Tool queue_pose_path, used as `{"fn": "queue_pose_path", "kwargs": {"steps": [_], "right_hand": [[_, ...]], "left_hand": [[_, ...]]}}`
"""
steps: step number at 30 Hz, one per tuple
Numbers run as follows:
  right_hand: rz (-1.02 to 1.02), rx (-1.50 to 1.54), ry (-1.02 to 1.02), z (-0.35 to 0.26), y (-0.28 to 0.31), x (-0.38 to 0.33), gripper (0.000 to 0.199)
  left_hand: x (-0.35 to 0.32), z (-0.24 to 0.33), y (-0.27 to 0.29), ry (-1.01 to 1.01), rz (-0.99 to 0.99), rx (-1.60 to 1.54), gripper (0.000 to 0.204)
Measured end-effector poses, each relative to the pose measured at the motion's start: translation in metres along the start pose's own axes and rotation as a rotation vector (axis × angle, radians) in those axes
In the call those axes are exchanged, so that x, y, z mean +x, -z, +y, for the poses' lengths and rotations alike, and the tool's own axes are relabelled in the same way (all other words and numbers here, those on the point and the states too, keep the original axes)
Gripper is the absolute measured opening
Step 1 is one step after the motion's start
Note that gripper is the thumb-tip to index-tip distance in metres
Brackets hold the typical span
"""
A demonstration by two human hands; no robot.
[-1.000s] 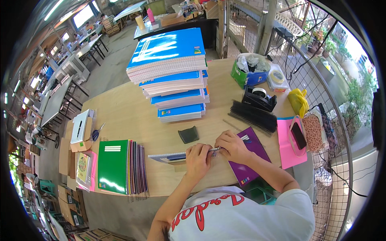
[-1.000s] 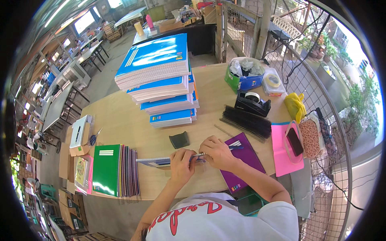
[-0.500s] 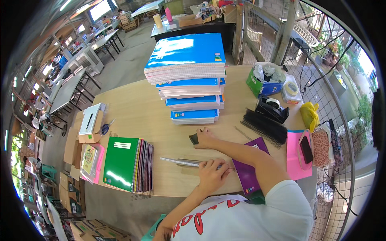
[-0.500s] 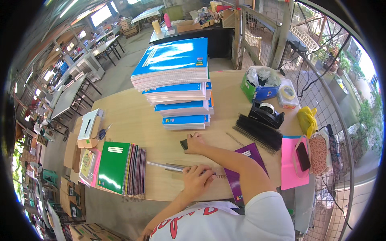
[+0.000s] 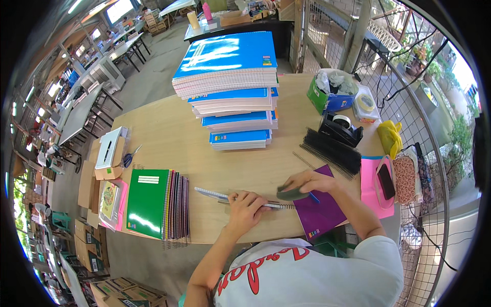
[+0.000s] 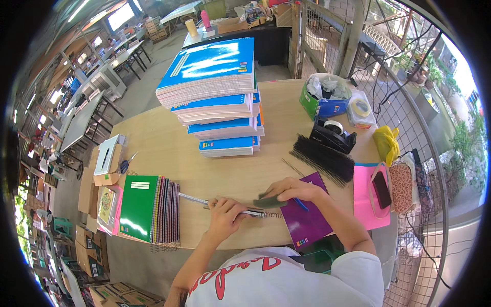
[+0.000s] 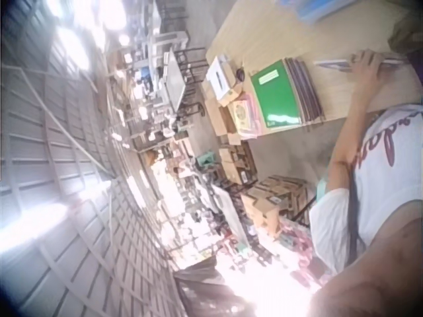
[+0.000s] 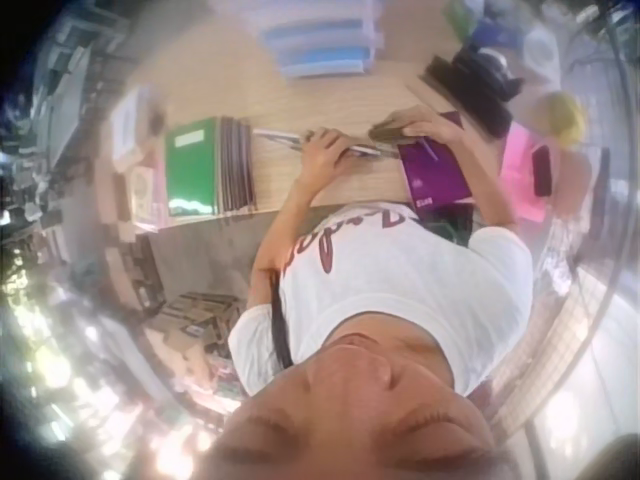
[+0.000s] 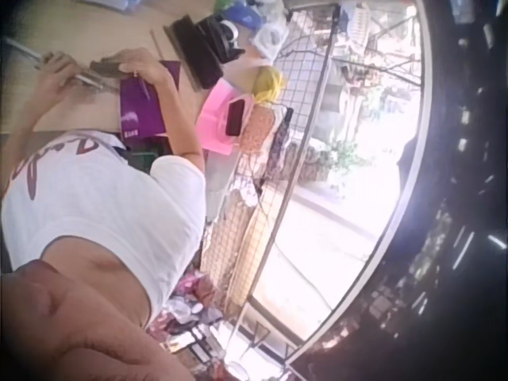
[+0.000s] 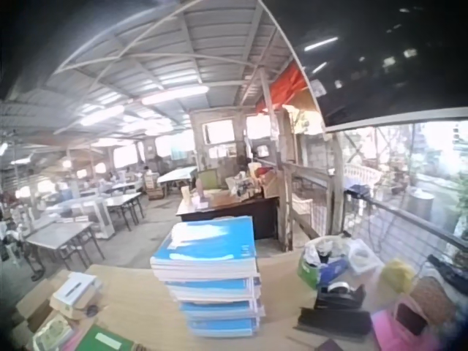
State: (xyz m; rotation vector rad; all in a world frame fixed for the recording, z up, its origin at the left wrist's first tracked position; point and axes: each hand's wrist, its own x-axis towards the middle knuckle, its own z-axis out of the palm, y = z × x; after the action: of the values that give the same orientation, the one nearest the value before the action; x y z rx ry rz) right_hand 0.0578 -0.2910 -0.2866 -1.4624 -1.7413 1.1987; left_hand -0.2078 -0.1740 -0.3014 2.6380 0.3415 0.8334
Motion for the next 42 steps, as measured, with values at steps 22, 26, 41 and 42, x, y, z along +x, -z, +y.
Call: {"fn": "queue_pose_path", "kwargs": {"steps": [22, 26, 41, 42], "right_hand": [[-0.109, 0.04, 0.042, 0.008, -0.009, 0.035, 0.043], [-0.019, 0.254, 0.101, 0.01, -0.009, 0.044, 0.04], [-0.099, 0.064, 0.193, -0.008, -0.018, 0.065, 0.049], [-0.077, 0.261, 0.161, 0.005, -0.018, 0.068, 0.05]], "left_hand": [[-0.007, -0.008, -0.007, 0.044, 0.022, -0.063, 0.069], [-0.003, -0.011, -0.01, 0.069, 0.128, -0.124, 0.072], [-0.018, -0.04, 0.022, 0.186, 0.083, 0.081, 0.05], [-0.014, -0.04, 0.023, 0.199, 0.092, 0.052, 0.051]]}}
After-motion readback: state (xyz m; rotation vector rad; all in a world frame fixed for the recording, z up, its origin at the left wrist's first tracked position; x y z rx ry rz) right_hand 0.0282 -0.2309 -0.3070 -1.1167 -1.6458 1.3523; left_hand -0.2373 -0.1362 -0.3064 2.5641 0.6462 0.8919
